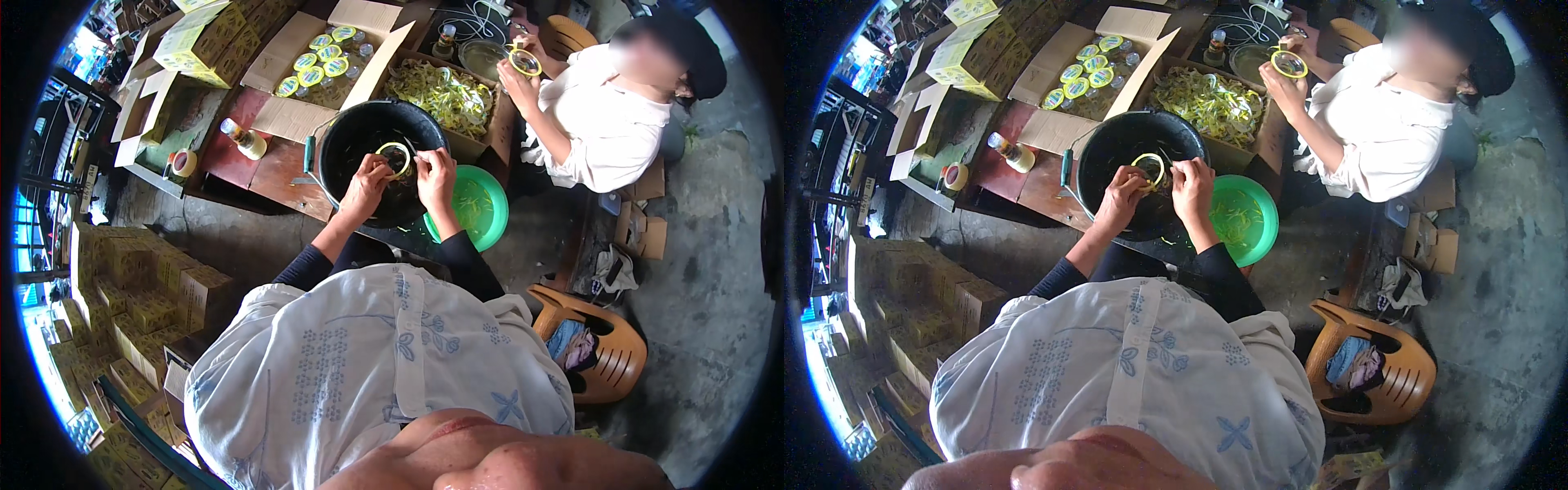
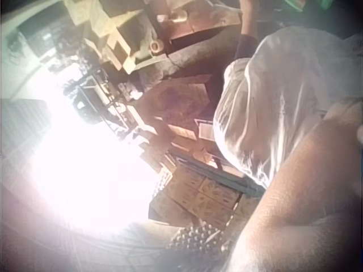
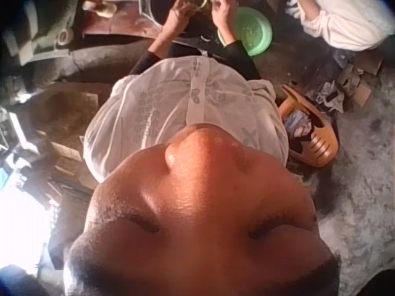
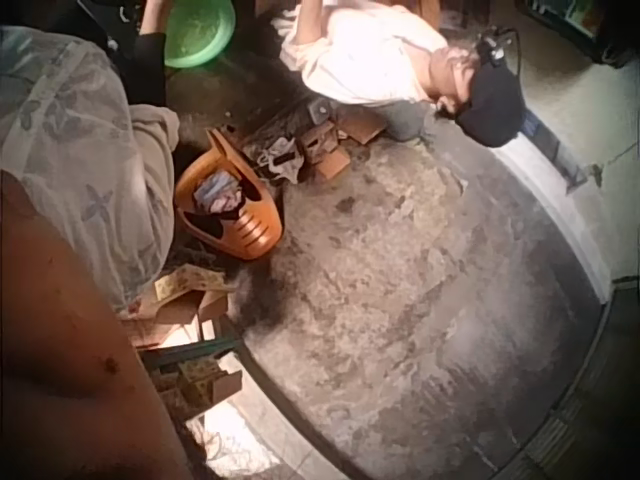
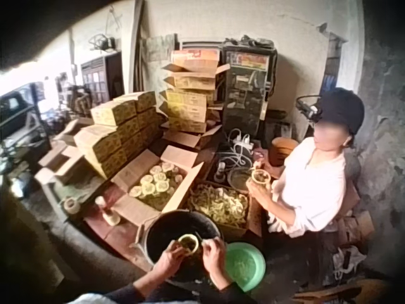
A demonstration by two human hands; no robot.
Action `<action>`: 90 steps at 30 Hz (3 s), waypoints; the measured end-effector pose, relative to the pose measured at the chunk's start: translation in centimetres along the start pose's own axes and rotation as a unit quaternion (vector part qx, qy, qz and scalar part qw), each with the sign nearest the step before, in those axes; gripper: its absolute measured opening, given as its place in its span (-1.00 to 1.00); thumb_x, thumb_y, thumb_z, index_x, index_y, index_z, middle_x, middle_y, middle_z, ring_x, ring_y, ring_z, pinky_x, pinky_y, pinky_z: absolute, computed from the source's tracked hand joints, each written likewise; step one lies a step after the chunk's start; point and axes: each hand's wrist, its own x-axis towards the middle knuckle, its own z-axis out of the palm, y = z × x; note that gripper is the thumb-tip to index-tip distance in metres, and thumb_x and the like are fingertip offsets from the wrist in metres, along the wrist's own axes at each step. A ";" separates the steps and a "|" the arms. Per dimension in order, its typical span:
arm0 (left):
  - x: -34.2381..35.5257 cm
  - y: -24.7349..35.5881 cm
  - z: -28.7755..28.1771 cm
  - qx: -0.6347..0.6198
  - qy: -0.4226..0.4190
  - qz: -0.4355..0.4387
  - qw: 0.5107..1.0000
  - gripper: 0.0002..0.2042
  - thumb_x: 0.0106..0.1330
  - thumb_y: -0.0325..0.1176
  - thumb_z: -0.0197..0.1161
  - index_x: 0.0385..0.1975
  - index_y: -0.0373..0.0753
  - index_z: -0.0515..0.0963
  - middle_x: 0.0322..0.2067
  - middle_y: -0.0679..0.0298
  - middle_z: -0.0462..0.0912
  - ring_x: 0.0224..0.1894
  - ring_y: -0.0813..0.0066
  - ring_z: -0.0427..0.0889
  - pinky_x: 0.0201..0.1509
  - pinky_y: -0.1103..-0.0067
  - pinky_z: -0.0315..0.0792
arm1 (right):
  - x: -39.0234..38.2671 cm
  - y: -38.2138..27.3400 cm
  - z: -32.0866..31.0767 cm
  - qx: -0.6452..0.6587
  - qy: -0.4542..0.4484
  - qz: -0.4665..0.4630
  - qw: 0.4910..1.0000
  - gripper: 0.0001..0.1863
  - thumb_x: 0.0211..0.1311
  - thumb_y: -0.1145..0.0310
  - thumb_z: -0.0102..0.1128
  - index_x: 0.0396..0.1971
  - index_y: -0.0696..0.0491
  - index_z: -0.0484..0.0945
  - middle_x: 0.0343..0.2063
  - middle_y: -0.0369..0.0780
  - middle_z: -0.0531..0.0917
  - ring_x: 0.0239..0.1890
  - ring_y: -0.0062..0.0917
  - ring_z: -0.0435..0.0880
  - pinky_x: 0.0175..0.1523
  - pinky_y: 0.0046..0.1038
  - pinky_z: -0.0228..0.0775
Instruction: The person stuffs leaves into jars by hand, pours liquid from a bottle into the jars, and secures lids on the jars.
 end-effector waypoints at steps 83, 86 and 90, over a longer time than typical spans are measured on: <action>-1.7 -34.8 -24.5 -0.587 0.317 -0.295 0.684 -0.67 0.48 -0.17 0.13 -0.07 -0.38 0.45 -0.19 -0.04 0.70 -0.20 0.11 0.75 -0.12 0.34 0.70 | -2.3 -9.2 1.8 -0.074 0.063 0.057 0.994 -0.87 0.02 0.55 0.42 -0.42 0.10 0.63 -0.52 -0.21 0.60 -0.52 -0.39 0.59 -0.37 -0.37 0.39; -2.9 -36.4 -23.3 -0.605 0.307 -0.311 0.665 -0.67 0.51 -0.23 0.08 -0.04 -0.45 0.41 -0.11 -0.09 0.65 -0.15 0.02 0.73 -0.04 0.31 0.69 | -3.1 -9.3 2.8 -0.088 0.059 0.060 0.993 -0.87 0.02 0.56 0.42 -0.42 0.11 0.63 -0.51 -0.21 0.61 -0.51 -0.37 0.60 -0.37 -0.37 0.39; -4.3 -38.3 -22.4 -0.593 0.271 -0.389 0.650 -0.69 0.50 -0.20 0.09 -0.04 -0.36 0.40 -0.12 -0.02 0.64 -0.20 0.07 0.75 -0.26 0.41 0.68 | -4.0 -8.8 3.5 -0.120 0.056 0.068 0.989 -0.86 0.02 0.56 0.42 -0.42 0.13 0.62 -0.50 -0.19 0.62 -0.49 -0.35 0.62 -0.36 -0.36 0.42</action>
